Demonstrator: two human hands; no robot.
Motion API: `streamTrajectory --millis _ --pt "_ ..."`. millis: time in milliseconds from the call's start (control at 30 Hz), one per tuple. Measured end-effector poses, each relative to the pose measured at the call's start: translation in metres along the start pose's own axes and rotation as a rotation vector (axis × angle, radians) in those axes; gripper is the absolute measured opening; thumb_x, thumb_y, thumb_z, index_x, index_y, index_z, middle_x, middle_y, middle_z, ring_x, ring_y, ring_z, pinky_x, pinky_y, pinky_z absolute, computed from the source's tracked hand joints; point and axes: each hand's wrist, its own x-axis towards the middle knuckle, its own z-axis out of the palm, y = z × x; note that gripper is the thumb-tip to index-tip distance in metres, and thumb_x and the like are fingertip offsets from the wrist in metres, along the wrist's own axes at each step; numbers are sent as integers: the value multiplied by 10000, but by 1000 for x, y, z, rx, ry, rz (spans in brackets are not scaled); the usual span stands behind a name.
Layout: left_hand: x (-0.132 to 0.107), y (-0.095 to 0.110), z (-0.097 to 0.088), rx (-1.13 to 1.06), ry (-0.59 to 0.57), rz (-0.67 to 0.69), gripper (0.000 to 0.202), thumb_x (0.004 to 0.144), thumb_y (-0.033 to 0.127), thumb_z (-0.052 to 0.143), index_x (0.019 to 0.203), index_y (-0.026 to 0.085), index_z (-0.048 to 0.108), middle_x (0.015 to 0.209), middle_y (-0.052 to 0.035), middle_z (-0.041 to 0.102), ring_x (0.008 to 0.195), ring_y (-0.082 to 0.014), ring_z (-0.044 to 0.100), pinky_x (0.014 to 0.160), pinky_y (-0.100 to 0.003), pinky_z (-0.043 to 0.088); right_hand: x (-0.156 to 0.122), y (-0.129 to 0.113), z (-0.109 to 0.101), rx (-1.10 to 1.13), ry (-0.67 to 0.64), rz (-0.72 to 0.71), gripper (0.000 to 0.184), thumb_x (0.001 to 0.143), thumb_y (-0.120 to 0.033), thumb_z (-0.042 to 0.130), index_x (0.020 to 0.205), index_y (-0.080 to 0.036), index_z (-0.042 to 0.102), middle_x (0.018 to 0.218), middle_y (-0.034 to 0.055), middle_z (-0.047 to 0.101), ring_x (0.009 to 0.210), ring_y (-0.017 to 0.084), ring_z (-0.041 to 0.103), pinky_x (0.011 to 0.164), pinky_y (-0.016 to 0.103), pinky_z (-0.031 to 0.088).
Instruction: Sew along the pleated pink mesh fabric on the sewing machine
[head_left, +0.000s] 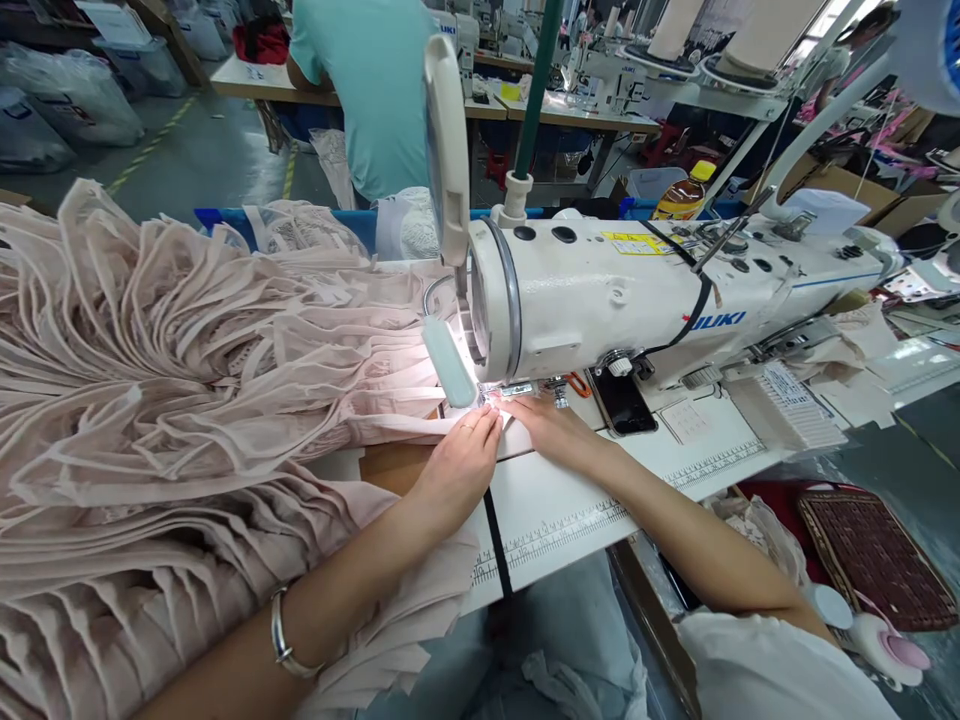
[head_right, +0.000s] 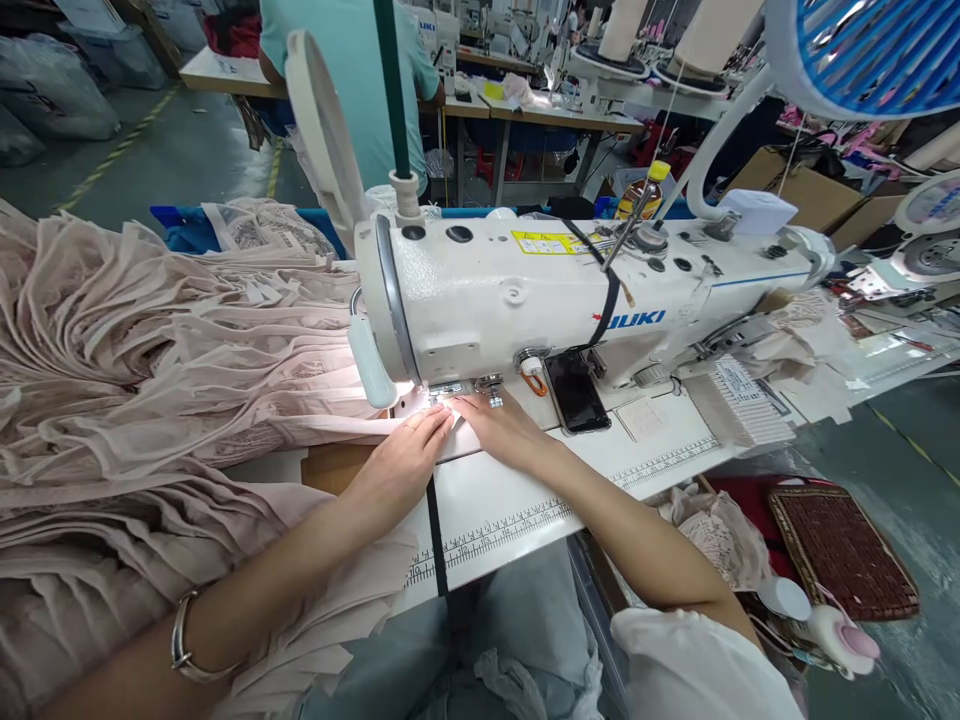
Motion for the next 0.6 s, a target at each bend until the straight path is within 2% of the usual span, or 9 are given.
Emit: streamTrajectory --millis 233,400,600 --pt "1 -1 3 11 33 -17 429 974 53 297 1305 25 568 1251 -229 662 1243 -292 597 1017 -467 512 2 0 0 -36 -14 30 499 954 -130 346 1349 -297 600 1328 48 655 1165 252 598 1018 442 484" --pt "3 0 3 86 108 10 404 967 39 307 1237 -25 601 1200 -236 682 1173 -294 631 988 -433 523 3 -2 -1 -76 -12 10 462 977 -170 346 1338 -310 599 1304 48 657 1143 264 589 1015 446 474" --pt "2 0 5 119 110 4 389 972 42 320 1243 -2 596 1203 -207 687 1165 -281 628 1012 -424 503 4 -5 -4 -84 -55 53 458 968 -173 353 1322 -310 610 1226 68 672 1109 281 587 955 433 498"
